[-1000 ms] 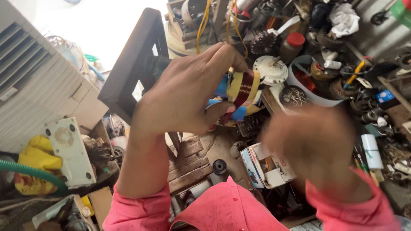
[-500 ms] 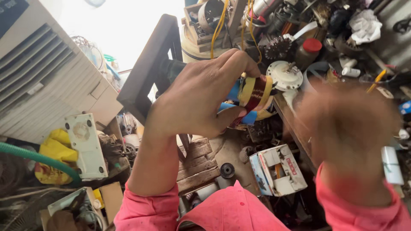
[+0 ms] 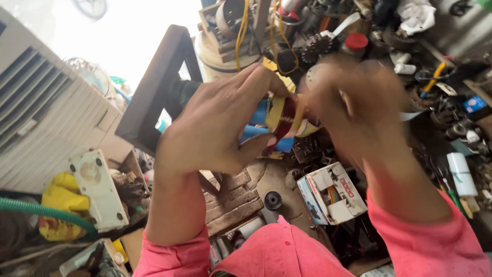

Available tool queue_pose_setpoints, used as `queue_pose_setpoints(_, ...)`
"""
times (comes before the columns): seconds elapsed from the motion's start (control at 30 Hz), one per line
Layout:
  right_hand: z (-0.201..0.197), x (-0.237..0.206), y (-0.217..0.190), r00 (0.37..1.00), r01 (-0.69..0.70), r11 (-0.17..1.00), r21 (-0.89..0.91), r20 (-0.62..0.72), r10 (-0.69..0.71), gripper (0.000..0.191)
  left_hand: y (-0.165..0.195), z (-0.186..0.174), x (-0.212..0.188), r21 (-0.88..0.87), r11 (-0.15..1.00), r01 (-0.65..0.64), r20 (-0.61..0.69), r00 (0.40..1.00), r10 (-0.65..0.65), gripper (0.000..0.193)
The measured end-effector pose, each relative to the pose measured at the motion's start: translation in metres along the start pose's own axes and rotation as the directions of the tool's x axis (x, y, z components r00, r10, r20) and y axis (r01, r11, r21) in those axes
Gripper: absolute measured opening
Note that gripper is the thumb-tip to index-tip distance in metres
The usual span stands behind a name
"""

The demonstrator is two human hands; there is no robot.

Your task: The person winds copper wire around a cylindrical core held in a bench vise. They repeatedly wrap the wire, insert insulating paper between layers, and press the windings down to keep them tight. The person occasionally reaches for a nearby control panel and adjusts the winding machine.

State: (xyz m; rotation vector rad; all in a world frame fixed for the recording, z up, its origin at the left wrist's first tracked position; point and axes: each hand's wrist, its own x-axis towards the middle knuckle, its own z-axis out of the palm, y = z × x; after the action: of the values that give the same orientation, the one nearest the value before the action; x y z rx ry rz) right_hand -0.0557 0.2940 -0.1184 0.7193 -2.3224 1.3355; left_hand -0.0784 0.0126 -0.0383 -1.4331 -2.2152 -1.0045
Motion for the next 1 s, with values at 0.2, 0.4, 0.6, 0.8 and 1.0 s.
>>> queue_pose_setpoints(0.2, 0.124, -0.017, 0.035, 0.929, -0.323, 0.925, 0.200, -0.118, 0.350, 0.049, 0.001, -0.004, -0.002, 0.005, 1.000, -0.021, 0.006, 1.000, 0.021, 0.059)
queue_pose_setpoints(0.4, 0.026, -0.057, -0.021, 0.957, 0.202, 0.971, 0.126, 0.184, -0.223, 0.017, -0.004, 0.001, -0.001, 0.035, 0.996, -0.077, -0.050, 0.996, 0.078, 0.060)
queue_pose_setpoints(0.6, 0.067, 0.012, 0.074, 0.919, -0.347, 0.896, 0.277, -0.088, 0.383, 0.033, 0.002, 0.004, -0.001, -0.022, 0.997, -0.077, -0.008, 0.997, 0.077, 0.062)
queue_pose_setpoints(0.8, 0.094, -0.088, -0.005, 0.934, -0.147, 0.964, 0.223, 0.351, 0.061, 0.012, -0.002, 0.001, 0.001, 0.034, 0.999, -0.024, -0.021, 0.999, 0.025, 0.062)
queue_pose_setpoints(1.0, -0.012, 0.008, 0.022, 0.983, -0.089, 0.995, 0.045, -0.155, 0.095, 0.013, 0.002, 0.002, 0.001, -0.022, 0.999, -0.025, 0.012, 1.000, 0.025, 0.060)
